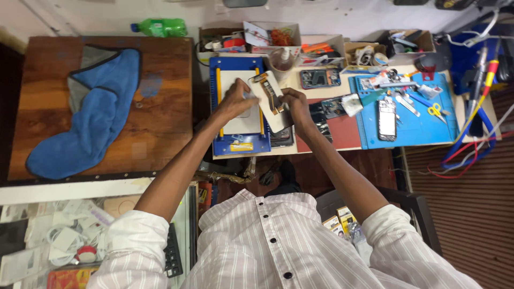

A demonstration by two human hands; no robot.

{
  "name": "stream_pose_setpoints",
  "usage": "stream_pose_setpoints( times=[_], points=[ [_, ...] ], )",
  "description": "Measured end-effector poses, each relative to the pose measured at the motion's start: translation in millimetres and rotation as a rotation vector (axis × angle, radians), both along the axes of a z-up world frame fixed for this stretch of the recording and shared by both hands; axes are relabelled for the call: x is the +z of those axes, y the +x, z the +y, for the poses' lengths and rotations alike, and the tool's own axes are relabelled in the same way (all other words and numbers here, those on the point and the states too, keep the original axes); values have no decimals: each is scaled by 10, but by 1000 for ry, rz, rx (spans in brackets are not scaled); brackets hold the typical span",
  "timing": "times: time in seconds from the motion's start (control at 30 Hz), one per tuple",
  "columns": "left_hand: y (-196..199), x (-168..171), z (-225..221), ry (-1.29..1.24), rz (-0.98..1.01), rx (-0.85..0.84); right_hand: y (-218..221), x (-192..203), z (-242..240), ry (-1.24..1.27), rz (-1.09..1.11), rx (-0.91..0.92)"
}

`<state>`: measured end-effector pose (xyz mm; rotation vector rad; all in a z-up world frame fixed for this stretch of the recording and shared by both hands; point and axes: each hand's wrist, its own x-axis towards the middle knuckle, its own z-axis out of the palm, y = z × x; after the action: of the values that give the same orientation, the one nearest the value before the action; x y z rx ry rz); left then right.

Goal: The person cleans the internal components of a disassembled mobile phone using a cleaning tool and a cloth, then stands up to retrieve a roll of adhesive tape from a display case.

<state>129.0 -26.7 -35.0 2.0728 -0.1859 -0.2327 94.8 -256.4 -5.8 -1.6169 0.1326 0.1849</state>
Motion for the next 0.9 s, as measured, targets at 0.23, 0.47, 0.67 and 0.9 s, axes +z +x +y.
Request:
stream_pose_setpoints(
  times=[0.23,0.47,0.67,0.9],
  points=[
    [25,-260,-974,128,-410,-369,-89,-89,-949,-53,42,-289],
    [65,-453,-1633,347,-609,-402,-55,-628,-1879,-54,139,-341],
    [290,-653,-1949,491,-552,-391,141,-944,-2449,-188,171,-141],
    [432,-200,-1894,475,-658,-10,626,-1050,-2617,-244,259,55]
  ],
)
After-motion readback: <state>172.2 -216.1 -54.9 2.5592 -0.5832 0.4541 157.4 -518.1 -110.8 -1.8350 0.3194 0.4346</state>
